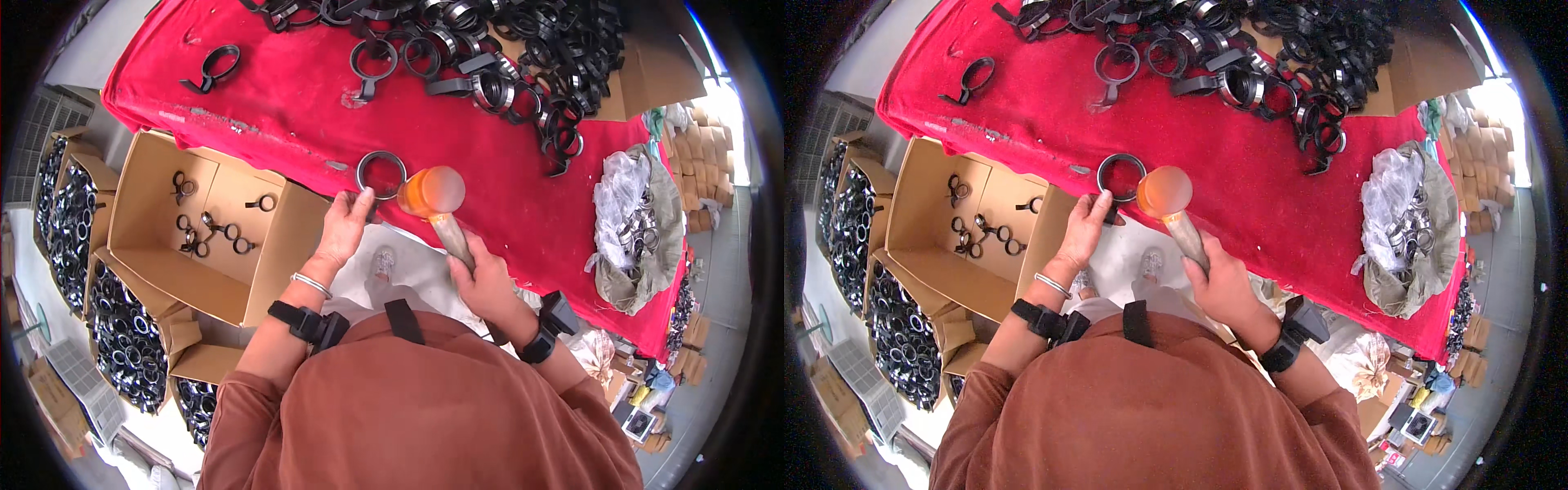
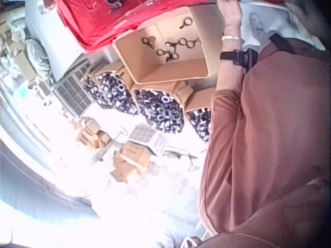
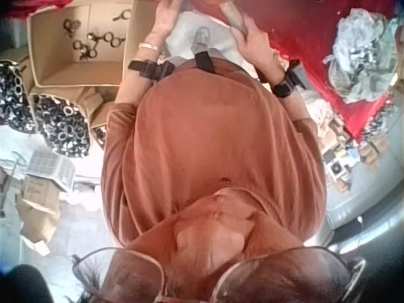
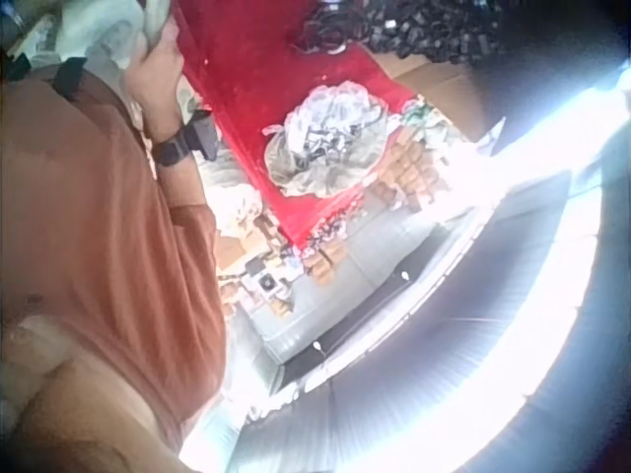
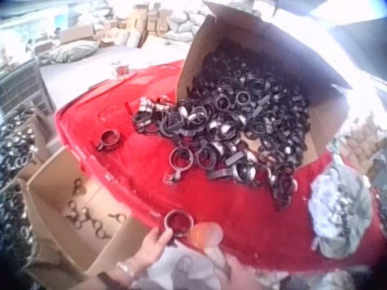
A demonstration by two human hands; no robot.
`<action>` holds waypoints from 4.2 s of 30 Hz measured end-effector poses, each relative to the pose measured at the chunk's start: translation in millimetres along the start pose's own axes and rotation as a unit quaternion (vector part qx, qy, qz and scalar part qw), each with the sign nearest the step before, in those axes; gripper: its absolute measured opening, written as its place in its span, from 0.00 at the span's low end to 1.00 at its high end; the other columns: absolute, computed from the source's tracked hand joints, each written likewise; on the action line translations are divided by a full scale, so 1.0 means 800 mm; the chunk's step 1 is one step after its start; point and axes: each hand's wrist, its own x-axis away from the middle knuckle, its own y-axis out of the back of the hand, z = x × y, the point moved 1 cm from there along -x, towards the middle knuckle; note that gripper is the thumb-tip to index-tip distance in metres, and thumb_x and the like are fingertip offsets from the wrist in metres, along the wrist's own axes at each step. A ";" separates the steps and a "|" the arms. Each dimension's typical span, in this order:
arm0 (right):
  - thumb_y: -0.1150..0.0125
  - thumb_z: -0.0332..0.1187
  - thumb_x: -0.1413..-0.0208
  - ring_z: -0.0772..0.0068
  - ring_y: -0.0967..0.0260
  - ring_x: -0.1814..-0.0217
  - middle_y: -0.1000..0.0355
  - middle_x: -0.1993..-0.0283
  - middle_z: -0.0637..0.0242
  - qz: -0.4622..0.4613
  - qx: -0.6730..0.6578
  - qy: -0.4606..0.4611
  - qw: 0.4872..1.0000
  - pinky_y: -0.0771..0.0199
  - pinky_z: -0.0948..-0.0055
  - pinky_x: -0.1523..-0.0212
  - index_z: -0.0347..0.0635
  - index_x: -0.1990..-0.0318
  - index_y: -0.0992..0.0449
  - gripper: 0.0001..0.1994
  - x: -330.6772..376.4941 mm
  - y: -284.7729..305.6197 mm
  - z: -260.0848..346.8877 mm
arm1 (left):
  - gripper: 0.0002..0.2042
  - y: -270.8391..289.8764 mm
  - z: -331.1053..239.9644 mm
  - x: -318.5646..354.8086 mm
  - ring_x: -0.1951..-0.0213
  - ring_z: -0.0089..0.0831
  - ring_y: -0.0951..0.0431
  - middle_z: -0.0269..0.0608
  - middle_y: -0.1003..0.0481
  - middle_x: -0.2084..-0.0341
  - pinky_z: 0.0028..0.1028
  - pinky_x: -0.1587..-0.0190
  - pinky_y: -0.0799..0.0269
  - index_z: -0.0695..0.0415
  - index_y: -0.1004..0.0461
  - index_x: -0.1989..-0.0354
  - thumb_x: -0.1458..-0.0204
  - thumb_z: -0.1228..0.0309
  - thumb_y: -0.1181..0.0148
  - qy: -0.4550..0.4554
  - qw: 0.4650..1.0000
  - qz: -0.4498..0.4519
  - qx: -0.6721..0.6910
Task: Hammering rubber rings into a metal component on a workstation table.
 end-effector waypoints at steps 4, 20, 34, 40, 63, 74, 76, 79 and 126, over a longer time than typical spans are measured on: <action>0.44 0.32 0.47 0.57 0.29 0.72 0.30 0.72 0.51 0.085 -0.136 -0.136 0.978 0.30 0.63 0.70 0.37 0.54 0.34 0.15 -0.009 0.006 -0.011 | 0.21 -0.002 -0.014 0.009 0.73 0.25 0.27 0.41 0.27 0.80 0.26 0.65 0.32 0.64 0.32 0.69 0.47 0.52 0.46 0.005 0.992 -0.019 -0.126; 0.50 0.34 0.45 0.38 0.33 0.71 0.33 0.70 0.41 0.044 0.119 0.197 0.972 0.32 0.47 0.70 0.52 0.37 0.45 0.26 -0.117 -0.012 0.076 | 0.18 -0.007 0.021 0.003 0.76 0.23 0.34 0.36 0.31 0.82 0.27 0.70 0.35 0.64 0.29 0.75 0.49 0.57 0.42 0.004 0.999 -0.027 0.018; 0.49 0.34 0.44 0.50 0.30 0.51 0.31 0.52 0.45 0.017 -0.047 -0.065 0.997 0.31 0.64 0.53 0.46 0.39 0.41 0.24 -0.124 0.013 0.025 | 0.19 -0.003 0.017 -0.006 0.76 0.23 0.37 0.37 0.32 0.82 0.28 0.71 0.36 0.65 0.30 0.75 0.49 0.58 0.42 -0.006 0.999 -0.038 -0.008; 0.50 0.27 0.44 0.65 0.27 0.61 0.28 0.62 0.48 -0.098 -0.160 0.011 0.982 0.29 0.70 0.59 0.39 0.37 0.44 0.25 -0.055 0.035 0.057 | 0.19 -0.002 0.024 -0.006 0.77 0.23 0.37 0.37 0.33 0.84 0.27 0.72 0.36 0.65 0.31 0.76 0.48 0.58 0.42 -0.012 0.999 -0.044 -0.008; 0.50 0.25 0.46 0.42 0.31 0.59 0.33 0.58 0.39 -0.146 -0.106 0.098 0.979 0.30 0.62 0.57 0.40 0.38 0.44 0.26 0.030 -0.003 0.034 | 0.20 -0.004 0.018 -0.002 0.80 0.21 0.34 0.34 0.34 0.84 0.25 0.77 0.34 0.63 0.32 0.75 0.48 0.55 0.44 0.009 0.999 -0.041 0.012; 0.49 0.26 0.46 0.41 0.30 0.61 0.31 0.62 0.40 -0.066 -0.014 0.074 0.995 0.30 0.58 0.60 0.39 0.38 0.44 0.26 0.006 -0.022 0.009 | 0.31 0.008 0.014 -0.008 0.68 0.34 0.27 0.51 0.28 0.75 0.33 0.62 0.33 0.67 0.32 0.68 0.55 0.43 0.43 -0.053 0.982 0.062 -0.168; 0.49 0.26 0.46 0.43 0.30 0.61 0.31 0.62 0.41 -0.076 -0.013 0.095 0.992 0.30 0.60 0.61 0.39 0.39 0.43 0.26 0.003 -0.016 0.014 | 0.34 0.006 -0.013 -0.003 0.63 0.43 0.25 0.58 0.27 0.70 0.36 0.58 0.34 0.68 0.31 0.67 0.58 0.39 0.44 -0.003 0.979 0.050 -0.197; 0.49 0.26 0.46 0.47 0.28 0.62 0.30 0.63 0.43 -0.102 -0.016 0.136 0.985 0.29 0.63 0.61 0.40 0.39 0.43 0.25 -0.009 -0.007 0.031 | 0.35 0.007 -0.020 0.001 0.60 0.47 0.25 0.58 0.26 0.68 0.37 0.56 0.33 0.67 0.30 0.65 0.58 0.39 0.45 0.012 0.964 -0.007 -0.264; 0.53 0.29 0.42 0.85 0.40 0.78 0.35 0.75 0.73 -0.090 -0.182 -0.122 0.972 0.34 0.81 0.76 0.46 0.34 0.49 0.27 -0.033 0.001 -0.057 | 0.17 0.269 -0.210 -0.121 0.67 0.43 0.22 0.50 0.25 0.74 0.35 0.63 0.26 0.61 0.31 0.55 0.51 0.65 0.40 -0.181 0.903 -0.201 -0.335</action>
